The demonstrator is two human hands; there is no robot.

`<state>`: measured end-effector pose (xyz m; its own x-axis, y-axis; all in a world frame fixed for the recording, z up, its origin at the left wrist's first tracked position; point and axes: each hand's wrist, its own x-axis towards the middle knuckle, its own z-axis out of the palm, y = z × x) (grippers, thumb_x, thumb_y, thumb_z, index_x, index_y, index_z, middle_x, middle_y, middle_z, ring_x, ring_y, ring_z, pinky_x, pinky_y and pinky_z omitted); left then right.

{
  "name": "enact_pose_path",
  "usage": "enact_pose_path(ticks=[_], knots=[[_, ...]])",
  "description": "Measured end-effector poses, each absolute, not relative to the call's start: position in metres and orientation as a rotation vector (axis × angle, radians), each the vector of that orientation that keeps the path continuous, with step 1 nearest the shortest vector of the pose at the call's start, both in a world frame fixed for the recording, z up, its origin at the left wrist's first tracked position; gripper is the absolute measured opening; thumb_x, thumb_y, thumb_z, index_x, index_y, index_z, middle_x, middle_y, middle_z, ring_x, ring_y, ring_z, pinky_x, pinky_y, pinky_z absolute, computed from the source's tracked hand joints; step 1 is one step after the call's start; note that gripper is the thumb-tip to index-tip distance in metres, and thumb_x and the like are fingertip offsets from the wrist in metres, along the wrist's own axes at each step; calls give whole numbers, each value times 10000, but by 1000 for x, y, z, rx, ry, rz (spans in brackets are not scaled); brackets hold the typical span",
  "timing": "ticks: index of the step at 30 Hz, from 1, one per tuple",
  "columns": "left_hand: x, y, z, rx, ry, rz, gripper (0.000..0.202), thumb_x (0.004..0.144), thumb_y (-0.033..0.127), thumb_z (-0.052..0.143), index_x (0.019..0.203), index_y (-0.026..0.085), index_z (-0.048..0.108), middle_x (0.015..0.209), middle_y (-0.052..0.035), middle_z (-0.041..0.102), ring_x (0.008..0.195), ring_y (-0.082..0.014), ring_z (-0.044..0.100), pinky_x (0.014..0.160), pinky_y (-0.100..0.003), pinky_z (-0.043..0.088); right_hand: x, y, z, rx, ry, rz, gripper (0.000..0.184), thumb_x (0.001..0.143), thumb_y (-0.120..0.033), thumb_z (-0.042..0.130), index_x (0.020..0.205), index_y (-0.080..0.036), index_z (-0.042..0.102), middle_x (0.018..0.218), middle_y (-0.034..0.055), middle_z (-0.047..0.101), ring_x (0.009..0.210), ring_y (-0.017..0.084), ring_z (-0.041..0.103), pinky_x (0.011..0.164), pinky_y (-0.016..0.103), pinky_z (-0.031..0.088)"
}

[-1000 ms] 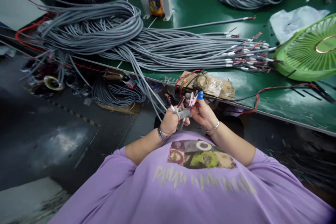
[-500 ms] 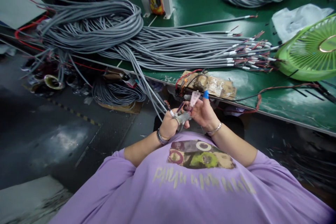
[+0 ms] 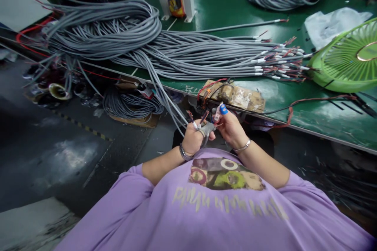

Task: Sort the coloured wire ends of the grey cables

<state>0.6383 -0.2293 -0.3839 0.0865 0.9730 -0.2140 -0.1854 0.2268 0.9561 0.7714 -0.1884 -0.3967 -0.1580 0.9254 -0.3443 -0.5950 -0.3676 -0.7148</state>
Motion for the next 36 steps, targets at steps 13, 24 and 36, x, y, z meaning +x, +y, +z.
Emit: enact_pose_path(ticks=[13, 24, 36], knots=[[638, -226, -384, 935, 1123, 1046, 310, 742, 428, 729, 669, 147, 621, 519, -10, 652, 431, -97, 562, 440, -203, 401, 778, -182, -405, -796, -321, 1976, 301, 785, -494, 750, 814, -197, 711, 765, 22, 720, 648, 158, 595, 595, 301, 479], [633, -231, -387, 979, 1112, 1068, 272, 760, 395, 719, 684, 147, 639, 537, -13, 663, 445, -100, 571, 452, -206, 416, 783, -189, -409, -753, -465, 2006, 487, 775, -703, 637, 838, -220, 666, 813, 17, 702, 652, 128, 600, 604, 265, 516], [624, -231, -386, 1270, 1134, 889, 360, 765, 454, 736, 620, 134, 657, 577, -47, 681, 502, -108, 580, 537, -229, 455, 787, -207, -404, -890, -887, 1946, 338, 625, -395, 874, 768, -160, 677, 610, -10, 625, 498, 103, 516, 512, 257, 400]])
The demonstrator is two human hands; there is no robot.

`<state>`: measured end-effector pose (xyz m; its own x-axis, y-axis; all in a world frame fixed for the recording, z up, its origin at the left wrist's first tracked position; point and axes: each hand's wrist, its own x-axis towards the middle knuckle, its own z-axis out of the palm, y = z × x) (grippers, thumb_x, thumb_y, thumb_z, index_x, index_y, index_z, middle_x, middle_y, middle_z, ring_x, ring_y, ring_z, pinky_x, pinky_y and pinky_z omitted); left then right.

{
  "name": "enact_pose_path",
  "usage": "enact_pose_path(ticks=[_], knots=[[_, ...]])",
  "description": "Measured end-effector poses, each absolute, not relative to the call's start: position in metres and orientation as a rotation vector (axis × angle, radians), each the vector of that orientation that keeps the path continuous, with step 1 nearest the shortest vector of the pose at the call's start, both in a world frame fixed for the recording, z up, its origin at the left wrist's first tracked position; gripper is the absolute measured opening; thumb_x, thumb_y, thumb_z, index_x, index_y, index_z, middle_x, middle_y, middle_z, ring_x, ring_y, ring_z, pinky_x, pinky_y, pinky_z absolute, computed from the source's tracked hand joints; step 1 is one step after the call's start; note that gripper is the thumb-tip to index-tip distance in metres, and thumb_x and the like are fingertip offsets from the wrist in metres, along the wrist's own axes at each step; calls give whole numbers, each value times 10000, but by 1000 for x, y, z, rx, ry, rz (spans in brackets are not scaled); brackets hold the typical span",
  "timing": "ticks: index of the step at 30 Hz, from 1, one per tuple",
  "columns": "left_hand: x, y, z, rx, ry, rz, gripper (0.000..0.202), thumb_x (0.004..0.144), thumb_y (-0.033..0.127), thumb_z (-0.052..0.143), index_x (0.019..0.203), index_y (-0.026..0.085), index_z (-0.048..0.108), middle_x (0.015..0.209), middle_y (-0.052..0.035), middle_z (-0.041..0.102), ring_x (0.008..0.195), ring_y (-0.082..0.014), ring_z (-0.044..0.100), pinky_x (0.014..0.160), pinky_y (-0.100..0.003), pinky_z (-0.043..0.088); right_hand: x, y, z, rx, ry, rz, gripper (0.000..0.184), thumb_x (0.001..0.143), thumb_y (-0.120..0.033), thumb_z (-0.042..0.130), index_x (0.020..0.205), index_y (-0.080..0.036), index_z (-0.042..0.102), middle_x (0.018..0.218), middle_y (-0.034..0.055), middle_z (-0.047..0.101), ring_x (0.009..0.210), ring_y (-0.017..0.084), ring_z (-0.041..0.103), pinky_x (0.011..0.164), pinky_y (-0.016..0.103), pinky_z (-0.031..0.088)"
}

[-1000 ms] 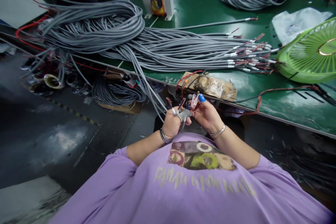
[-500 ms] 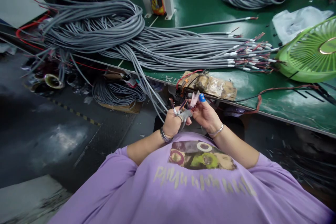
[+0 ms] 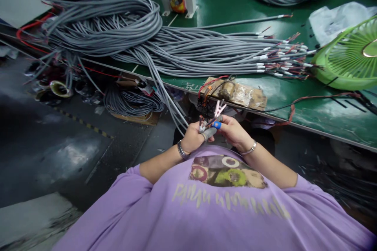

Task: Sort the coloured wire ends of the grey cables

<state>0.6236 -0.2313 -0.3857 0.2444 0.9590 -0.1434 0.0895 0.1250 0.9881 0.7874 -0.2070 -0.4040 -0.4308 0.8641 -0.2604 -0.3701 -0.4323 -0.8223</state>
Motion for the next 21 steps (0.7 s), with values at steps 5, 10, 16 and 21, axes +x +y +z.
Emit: enact_pose_path(ticks=[5, 10, 16, 21], knots=[[622, -232, -382, 1254, 1130, 840, 365, 752, 456, 746, 601, 138, 649, 542, -39, 664, 477, -108, 569, 528, -232, 448, 786, -208, -407, -942, -851, 1907, 334, 631, -396, 867, 788, -157, 695, 672, 10, 665, 544, 102, 545, 535, 247, 437], [622, -235, -384, 1110, 1122, 989, 378, 785, 459, 707, 592, 143, 630, 541, -36, 663, 451, -100, 555, 462, -223, 395, 795, -198, -412, -871, -560, 2060, 313, 684, -445, 799, 808, -195, 660, 703, -8, 641, 581, 101, 537, 572, 239, 499], [630, -227, -383, 1018, 1083, 1023, 321, 754, 428, 738, 644, 145, 636, 517, -15, 650, 412, -89, 526, 427, -216, 357, 787, -185, -407, -901, -583, 1907, 477, 733, -660, 708, 824, -195, 653, 672, -12, 600, 572, 104, 513, 568, 241, 478], [635, -223, -383, 1060, 1043, 994, 327, 785, 417, 706, 620, 144, 634, 532, -21, 654, 443, -90, 543, 478, -220, 405, 778, -181, -409, -853, -541, 1874, 472, 695, -634, 764, 750, -180, 649, 652, -9, 598, 577, 110, 518, 554, 254, 443]])
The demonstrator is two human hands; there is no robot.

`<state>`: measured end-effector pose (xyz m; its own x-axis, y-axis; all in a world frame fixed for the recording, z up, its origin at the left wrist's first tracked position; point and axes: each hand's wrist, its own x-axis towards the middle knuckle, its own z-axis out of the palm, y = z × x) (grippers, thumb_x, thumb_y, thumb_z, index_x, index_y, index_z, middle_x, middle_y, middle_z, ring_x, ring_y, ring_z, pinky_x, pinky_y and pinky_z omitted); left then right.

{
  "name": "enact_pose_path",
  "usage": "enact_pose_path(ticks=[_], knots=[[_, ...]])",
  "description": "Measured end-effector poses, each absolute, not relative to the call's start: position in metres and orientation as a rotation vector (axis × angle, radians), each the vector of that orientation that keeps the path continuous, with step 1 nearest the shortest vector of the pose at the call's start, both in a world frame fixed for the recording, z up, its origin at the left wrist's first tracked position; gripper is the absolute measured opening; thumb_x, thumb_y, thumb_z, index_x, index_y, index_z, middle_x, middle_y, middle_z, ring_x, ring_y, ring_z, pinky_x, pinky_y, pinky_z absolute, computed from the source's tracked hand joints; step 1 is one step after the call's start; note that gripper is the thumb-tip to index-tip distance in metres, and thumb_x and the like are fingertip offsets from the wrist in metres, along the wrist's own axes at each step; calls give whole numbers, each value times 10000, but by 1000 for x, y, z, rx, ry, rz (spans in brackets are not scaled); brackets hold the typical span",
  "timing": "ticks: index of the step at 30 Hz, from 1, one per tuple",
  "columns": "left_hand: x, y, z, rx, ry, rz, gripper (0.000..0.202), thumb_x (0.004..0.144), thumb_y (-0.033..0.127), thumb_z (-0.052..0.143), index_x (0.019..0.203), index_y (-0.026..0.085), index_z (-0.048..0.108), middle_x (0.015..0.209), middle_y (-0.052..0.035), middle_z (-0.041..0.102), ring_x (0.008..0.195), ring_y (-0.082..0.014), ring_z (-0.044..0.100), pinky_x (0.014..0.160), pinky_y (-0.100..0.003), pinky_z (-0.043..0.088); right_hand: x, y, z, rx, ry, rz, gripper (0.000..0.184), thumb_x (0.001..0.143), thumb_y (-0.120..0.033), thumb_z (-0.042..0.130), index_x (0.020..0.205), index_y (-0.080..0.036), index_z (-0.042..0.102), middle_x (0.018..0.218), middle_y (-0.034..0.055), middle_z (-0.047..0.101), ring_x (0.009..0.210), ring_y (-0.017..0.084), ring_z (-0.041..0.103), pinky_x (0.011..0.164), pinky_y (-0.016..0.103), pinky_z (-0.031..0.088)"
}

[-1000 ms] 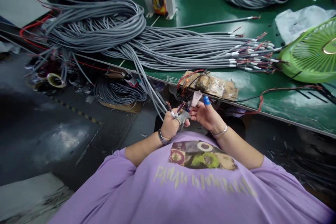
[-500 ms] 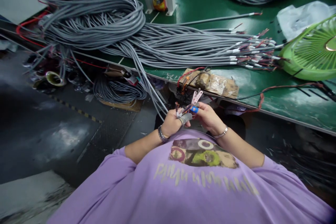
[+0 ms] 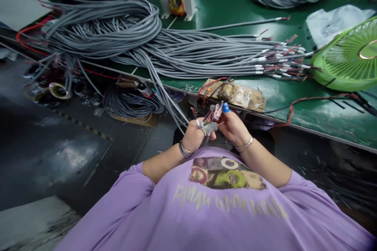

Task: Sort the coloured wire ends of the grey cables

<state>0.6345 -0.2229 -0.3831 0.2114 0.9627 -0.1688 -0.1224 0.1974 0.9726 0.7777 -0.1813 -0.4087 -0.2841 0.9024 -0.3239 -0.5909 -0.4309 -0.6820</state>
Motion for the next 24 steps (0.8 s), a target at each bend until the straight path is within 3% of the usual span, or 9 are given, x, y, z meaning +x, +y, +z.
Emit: enact_pose_path(ticks=[10, 17, 19, 24], knots=[[637, -220, -393, 1080, 1079, 932, 343, 767, 443, 719, 627, 146, 622, 525, -15, 642, 446, -96, 544, 493, -228, 425, 773, -182, -404, -869, -560, 1845, 516, 673, -706, 733, 743, -209, 614, 645, -1, 606, 566, 134, 516, 529, 280, 457], [628, -230, -386, 1121, 1100, 958, 365, 789, 453, 706, 609, 144, 628, 543, -29, 659, 464, -100, 559, 499, -230, 418, 783, -192, -407, -815, -502, 1980, 564, 682, -761, 674, 779, -207, 626, 775, 15, 664, 635, 119, 570, 566, 246, 470], [625, -233, -389, 1104, 1124, 996, 357, 794, 446, 704, 620, 143, 634, 550, -29, 665, 458, -95, 549, 475, -224, 394, 788, -198, -411, -793, -570, 2045, 553, 644, -725, 734, 787, -199, 641, 794, 17, 672, 637, 111, 570, 578, 243, 476], [621, -237, -397, 1101, 1178, 1062, 347, 804, 439, 699, 628, 144, 646, 562, -25, 671, 447, -85, 520, 454, -218, 371, 790, -213, -413, -857, -800, 1985, 408, 567, -447, 901, 738, -175, 650, 638, -23, 603, 556, 97, 504, 553, 244, 420]])
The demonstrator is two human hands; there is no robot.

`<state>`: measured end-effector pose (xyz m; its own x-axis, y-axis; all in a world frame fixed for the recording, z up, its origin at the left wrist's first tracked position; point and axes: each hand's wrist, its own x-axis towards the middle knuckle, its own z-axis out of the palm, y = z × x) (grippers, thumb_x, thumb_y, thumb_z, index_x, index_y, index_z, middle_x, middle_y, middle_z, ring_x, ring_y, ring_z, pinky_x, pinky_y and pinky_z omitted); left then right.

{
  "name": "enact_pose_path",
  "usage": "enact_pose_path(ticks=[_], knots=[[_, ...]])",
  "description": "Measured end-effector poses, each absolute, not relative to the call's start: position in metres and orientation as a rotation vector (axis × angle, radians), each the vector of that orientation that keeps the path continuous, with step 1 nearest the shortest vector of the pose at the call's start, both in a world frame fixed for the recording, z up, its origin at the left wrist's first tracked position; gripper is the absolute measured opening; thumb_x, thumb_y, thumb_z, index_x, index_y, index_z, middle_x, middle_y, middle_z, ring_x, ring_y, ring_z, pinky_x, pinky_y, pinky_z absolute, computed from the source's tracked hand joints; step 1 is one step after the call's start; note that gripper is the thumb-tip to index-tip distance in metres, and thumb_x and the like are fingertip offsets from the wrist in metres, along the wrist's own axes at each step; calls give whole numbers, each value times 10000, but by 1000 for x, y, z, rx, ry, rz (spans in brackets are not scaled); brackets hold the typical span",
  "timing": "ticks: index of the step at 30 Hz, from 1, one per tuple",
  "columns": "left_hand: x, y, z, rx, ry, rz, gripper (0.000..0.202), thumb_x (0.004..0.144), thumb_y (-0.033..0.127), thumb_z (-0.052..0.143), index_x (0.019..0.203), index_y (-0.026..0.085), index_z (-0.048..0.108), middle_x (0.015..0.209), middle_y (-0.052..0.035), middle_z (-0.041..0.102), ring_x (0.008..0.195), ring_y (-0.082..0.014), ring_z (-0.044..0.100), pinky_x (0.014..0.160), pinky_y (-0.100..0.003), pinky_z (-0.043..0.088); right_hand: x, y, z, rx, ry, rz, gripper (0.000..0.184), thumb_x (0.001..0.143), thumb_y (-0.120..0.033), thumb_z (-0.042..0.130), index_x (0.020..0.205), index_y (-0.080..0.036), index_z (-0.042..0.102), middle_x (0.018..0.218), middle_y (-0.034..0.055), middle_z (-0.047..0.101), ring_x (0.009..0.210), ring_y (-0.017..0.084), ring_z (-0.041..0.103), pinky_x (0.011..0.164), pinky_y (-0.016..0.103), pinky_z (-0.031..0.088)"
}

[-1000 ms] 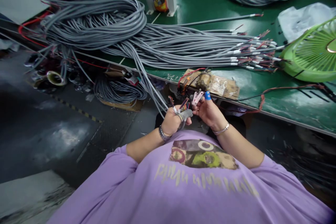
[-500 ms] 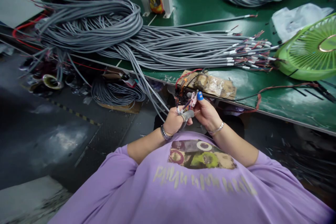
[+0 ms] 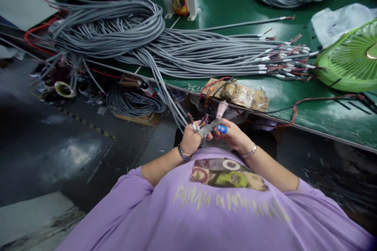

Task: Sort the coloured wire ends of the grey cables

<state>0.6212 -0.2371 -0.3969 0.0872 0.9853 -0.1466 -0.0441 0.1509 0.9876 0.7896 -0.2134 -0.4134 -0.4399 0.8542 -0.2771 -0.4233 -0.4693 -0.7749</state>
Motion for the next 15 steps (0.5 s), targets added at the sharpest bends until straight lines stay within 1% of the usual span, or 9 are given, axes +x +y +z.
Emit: enact_pose_path(ticks=[2, 4, 7, 10, 12, 15], knots=[[622, -236, -398, 1139, 1179, 1054, 358, 808, 450, 693, 625, 145, 655, 571, -28, 673, 461, -88, 525, 476, -222, 392, 786, -216, -411, -907, -822, 1886, 371, 586, -419, 896, 703, -179, 639, 575, -40, 568, 513, 86, 457, 522, 237, 366], [622, -235, -398, 1177, 1178, 1029, 373, 819, 467, 678, 626, 147, 663, 579, -33, 672, 478, -97, 537, 499, -229, 412, 783, -217, -408, -939, -832, 1810, 362, 587, -420, 895, 691, -185, 642, 560, -43, 562, 497, 85, 438, 507, 241, 338], [620, -234, -395, 1275, 1150, 953, 374, 830, 468, 665, 641, 146, 677, 610, -46, 685, 516, -111, 559, 539, -240, 438, 779, -218, -405, -953, -850, 1766, 372, 574, -438, 899, 691, -189, 648, 582, -36, 576, 496, 89, 444, 500, 251, 343], [618, -234, -392, 1351, 1111, 882, 360, 812, 453, 691, 628, 144, 678, 620, -51, 690, 530, -112, 561, 549, -239, 439, 778, -218, -405, -947, -869, 1780, 371, 611, -448, 879, 715, -179, 646, 602, -25, 592, 504, 87, 465, 498, 247, 347], [618, -235, -392, 1330, 1111, 893, 353, 800, 447, 704, 619, 144, 676, 603, -45, 685, 516, -107, 554, 542, -236, 433, 778, -216, -406, -960, -858, 1774, 377, 613, -444, 876, 710, -173, 631, 598, -27, 584, 500, 78, 451, 489, 238, 336], [619, -235, -394, 1195, 1134, 987, 330, 795, 438, 706, 642, 146, 680, 579, -35, 680, 483, -102, 547, 502, -230, 410, 779, -213, -405, -977, -783, 1752, 384, 582, -405, 889, 672, -175, 596, 554, -52, 530, 488, 63, 400, 481, 226, 318]])
